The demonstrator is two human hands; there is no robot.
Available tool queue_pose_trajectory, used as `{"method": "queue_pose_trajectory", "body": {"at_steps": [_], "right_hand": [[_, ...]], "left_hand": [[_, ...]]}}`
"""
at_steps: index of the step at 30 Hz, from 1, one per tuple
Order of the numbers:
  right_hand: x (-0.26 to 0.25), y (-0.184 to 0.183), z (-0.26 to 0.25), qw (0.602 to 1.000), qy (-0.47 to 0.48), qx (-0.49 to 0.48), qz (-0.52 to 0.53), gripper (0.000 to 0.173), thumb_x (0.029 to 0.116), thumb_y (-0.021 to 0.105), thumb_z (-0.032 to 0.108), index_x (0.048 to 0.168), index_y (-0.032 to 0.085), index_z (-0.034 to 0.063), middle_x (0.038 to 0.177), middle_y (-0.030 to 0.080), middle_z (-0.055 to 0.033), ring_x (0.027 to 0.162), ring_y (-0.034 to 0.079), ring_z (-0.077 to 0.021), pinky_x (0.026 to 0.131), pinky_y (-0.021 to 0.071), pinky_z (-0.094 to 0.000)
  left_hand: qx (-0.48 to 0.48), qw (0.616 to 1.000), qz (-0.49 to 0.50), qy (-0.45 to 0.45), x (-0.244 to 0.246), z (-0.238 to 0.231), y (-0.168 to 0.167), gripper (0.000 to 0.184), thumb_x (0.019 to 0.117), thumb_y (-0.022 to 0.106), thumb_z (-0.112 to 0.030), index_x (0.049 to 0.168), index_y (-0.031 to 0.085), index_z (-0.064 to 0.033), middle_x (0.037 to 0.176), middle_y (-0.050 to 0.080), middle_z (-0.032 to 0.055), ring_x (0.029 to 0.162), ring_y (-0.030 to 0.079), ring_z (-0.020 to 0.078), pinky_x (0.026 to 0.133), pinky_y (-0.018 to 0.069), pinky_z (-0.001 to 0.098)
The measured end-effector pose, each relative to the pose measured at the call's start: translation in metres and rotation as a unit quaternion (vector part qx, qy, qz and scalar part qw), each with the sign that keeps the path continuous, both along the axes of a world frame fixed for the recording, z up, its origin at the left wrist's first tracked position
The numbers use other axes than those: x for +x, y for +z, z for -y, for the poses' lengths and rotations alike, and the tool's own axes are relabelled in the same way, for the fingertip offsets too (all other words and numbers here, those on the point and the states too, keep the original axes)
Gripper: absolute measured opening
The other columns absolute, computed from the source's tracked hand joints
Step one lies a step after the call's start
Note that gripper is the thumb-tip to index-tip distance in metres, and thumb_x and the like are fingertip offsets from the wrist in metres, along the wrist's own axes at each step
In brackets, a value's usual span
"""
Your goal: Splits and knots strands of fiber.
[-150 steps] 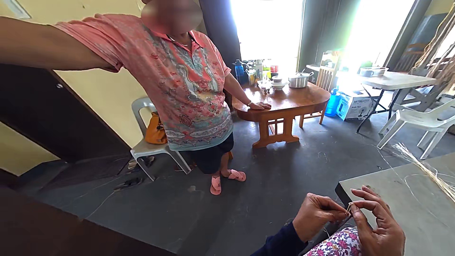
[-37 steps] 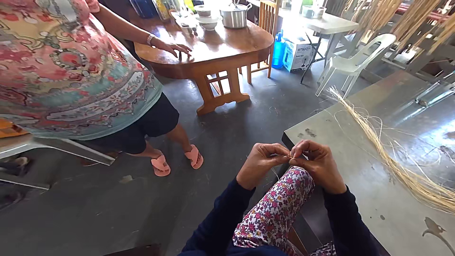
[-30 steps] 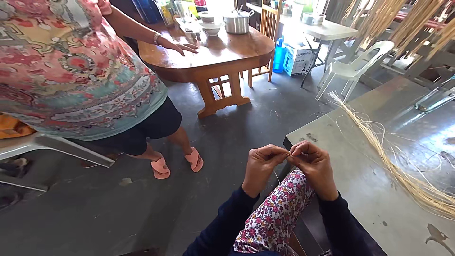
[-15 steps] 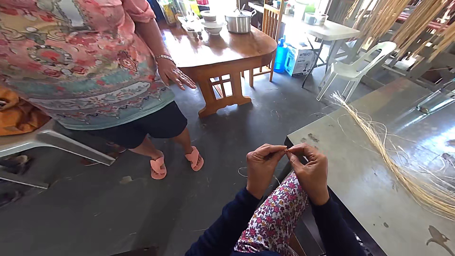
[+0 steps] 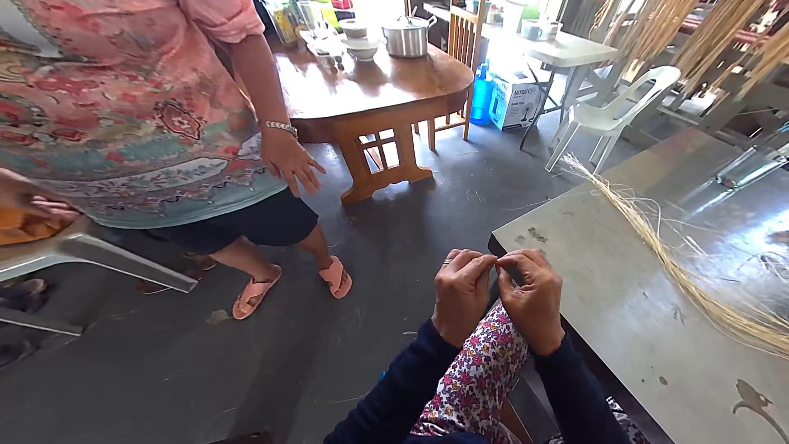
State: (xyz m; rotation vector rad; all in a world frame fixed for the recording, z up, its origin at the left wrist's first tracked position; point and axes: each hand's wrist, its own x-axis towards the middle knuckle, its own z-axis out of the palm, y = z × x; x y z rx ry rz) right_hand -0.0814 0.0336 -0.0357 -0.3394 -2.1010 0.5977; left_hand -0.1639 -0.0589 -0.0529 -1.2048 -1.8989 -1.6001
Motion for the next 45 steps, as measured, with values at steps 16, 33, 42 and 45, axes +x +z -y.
{"method": "queue_pose_trajectory", "body": {"at_steps": [16,33,42,45], "right_hand": [[0.006,-0.009,-0.004,0.998,0.015,-0.054,-0.024,0.009,0.0846,0.069,0.006,0.089,0.076,0.0036,0.092,0.075,-0.008,0.091,0.071,-0.0171,0.084,0.0573,-0.0327],[0.008,-0.009,-0.006,0.996,0.032,-0.072,-0.042,0.01,0.0837,0.069,0.005,0.087,0.077,0.0035,0.091,0.074,-0.0071,0.091,0.07,-0.0128,0.084,0.0565,-0.0265],[0.012,-0.004,-0.014,0.988,0.075,-0.136,-0.016,0.007,0.0846,0.068,0.005,0.087,0.074,0.0032,0.088,0.073,-0.004,0.086,0.069,-0.0045,0.082,0.056,-0.0207],[0.012,-0.005,-0.018,0.982,0.094,-0.162,-0.011,0.006,0.085,0.067,0.007,0.087,0.072,0.0038,0.085,0.071,-0.0016,0.083,0.067,-0.0015,0.079,0.0553,-0.0182]], "left_hand": [[-0.028,0.931,0.339,-0.132,-0.008,0.006,0.009,0.006,0.0929,0.067,0.003,0.092,0.072,0.0014,0.079,0.071,0.0007,0.071,0.066,0.0021,0.071,0.0574,0.0205],[0.023,0.901,0.397,-0.176,-0.003,0.004,0.012,0.009,0.0911,0.067,0.007,0.09,0.072,0.0001,0.076,0.071,-0.0004,0.071,0.068,0.0042,0.071,0.0592,0.022],[0.027,0.873,0.435,-0.217,-0.002,0.003,0.014,0.011,0.0907,0.066,0.009,0.09,0.073,0.0004,0.078,0.073,0.0008,0.073,0.069,0.006,0.073,0.0601,0.0238],[0.03,0.857,0.461,-0.227,-0.002,0.002,0.017,0.013,0.0908,0.065,0.01,0.089,0.073,0.0001,0.078,0.073,0.0006,0.072,0.069,0.0059,0.073,0.0598,0.0234]]}}
